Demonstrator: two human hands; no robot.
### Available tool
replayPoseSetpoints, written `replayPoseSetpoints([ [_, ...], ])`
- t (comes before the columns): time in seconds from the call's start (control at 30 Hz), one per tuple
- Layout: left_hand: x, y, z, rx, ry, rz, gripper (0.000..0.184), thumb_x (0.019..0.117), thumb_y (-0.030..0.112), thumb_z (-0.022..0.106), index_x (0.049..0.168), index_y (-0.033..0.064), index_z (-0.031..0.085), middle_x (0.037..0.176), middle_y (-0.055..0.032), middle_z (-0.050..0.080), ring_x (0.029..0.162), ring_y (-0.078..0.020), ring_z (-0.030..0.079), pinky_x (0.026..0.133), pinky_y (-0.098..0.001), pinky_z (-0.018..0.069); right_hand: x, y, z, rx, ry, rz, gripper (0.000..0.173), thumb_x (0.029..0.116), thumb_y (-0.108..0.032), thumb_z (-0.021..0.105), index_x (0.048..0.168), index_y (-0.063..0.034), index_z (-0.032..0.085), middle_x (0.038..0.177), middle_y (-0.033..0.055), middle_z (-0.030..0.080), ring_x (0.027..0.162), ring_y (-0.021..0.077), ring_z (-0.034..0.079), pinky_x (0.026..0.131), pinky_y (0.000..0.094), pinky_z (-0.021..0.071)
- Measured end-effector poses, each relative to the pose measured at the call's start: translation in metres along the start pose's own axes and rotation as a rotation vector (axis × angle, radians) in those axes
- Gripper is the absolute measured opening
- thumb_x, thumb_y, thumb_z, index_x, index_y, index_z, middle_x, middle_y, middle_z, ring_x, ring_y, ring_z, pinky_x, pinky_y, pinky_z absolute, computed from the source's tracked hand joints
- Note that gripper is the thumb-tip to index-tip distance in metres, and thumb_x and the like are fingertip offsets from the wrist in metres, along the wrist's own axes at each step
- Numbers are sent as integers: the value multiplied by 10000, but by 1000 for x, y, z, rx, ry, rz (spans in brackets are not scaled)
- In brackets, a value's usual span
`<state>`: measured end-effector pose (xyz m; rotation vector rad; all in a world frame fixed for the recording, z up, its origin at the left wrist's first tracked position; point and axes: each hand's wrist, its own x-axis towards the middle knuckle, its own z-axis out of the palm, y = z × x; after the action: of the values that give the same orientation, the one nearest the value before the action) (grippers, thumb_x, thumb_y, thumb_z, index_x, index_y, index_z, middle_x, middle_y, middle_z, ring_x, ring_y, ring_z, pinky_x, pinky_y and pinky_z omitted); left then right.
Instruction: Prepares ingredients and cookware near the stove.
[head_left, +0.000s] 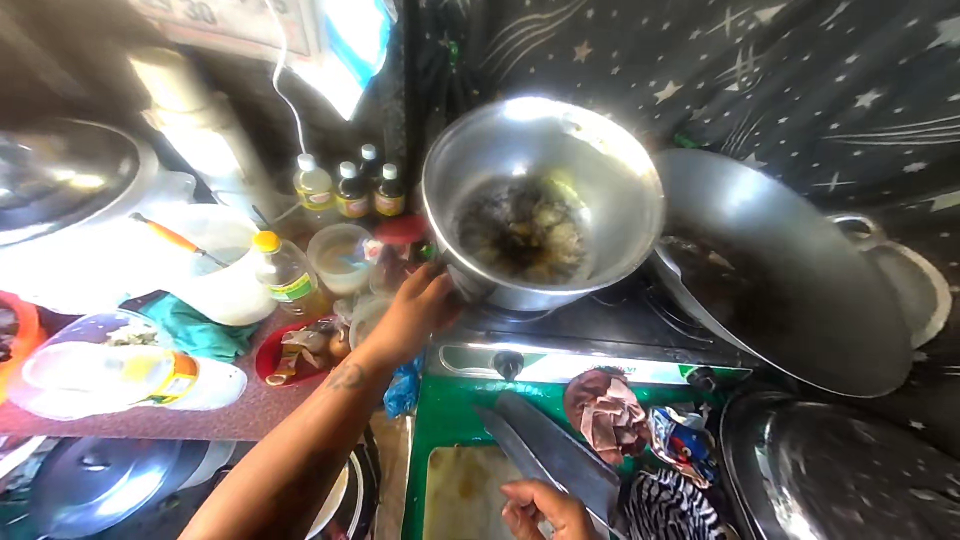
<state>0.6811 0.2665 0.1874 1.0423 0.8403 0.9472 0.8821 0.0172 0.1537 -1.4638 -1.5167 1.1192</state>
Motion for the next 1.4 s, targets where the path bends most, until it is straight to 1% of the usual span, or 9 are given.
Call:
replayPoseSetpoints([
  [0.33,2,4,4,57,31,-21,256,1120,237,353,1250,96,523,793,-30,624,594,-86,580,552,-217,511,-1,6,2,-35,19,-15,228,955,-95,686,1080,92,720,902,172,740,763,140,716,726,277,606],
  [0.8,19,56,20,110,76,-164,175,1092,182,425,1103,58,547,704,-21,577,527,-65,535,482,-188,454,-47,-16,16,17,-62,35,243,967,-98,674,1114,91,717,935,191,744,799,201,726,754,345,609],
  [0.97,6,48,17,85,62,-142,398,1096,420,435,1152,57,587,780,-17,613,602,-73,578,570,-210,509,-87,-15,53,127,-231,164,250,1010,-85,613,1160,95,700,1004,196,747,886,191,725,851,365,592],
  [1.07,-20,41,18,91,40,-203,519,1087,539,353,1092,87,608,744,-1,614,587,-79,578,547,-223,493,-122,26,84,224,-288,-16,316,1068,-107,504,1205,130,662,1178,246,689,1084,231,685,988,363,548],
  [1.13,-50,33,19,147,-48,-210,453,1099,484,366,1118,99,603,741,3,614,575,-71,570,524,-212,474,-146,13,87,133,-374,48,404,1116,-140,386,1365,104,590,1395,264,603,1299,308,594,1148,415,431],
  [1.23,-102,7,11,271,-313,-162,340,1099,396,412,1154,131,618,766,9,608,551,-53,518,494,-192,435,-188,33,83,106,-537,208,529,1140,-357,280,1573,-92,428,1616,110,437,1478,224,436,1245,450,324],
  [1.3,-139,-11,2,338,-513,-181,320,1102,336,402,1158,115,627,787,-3,632,584,-66,556,531,-206,483,-228,73,92,384,-472,349,538,1114,-407,365,1551,-108,465,1555,66,516,1421,139,487,1219,393,365],
  [1.37,-174,-35,-15,408,-701,-225,312,1085,321,429,1190,94,615,867,-13,665,666,-83,615,607,-235,538,-261,67,95,478,-271,636,378,1091,-236,448,1381,-44,598,1315,61,655,1198,98,606,1069,329,480],
  [1.4,-190,-49,-25,427,-787,-234,311,1062,331,468,1196,89,610,886,-2,676,688,-80,634,623,-239,556,-272,64,90,354,-219,737,327,1074,-149,489,1331,-4,627,1270,110,672,1166,149,624,1048,360,494],
])
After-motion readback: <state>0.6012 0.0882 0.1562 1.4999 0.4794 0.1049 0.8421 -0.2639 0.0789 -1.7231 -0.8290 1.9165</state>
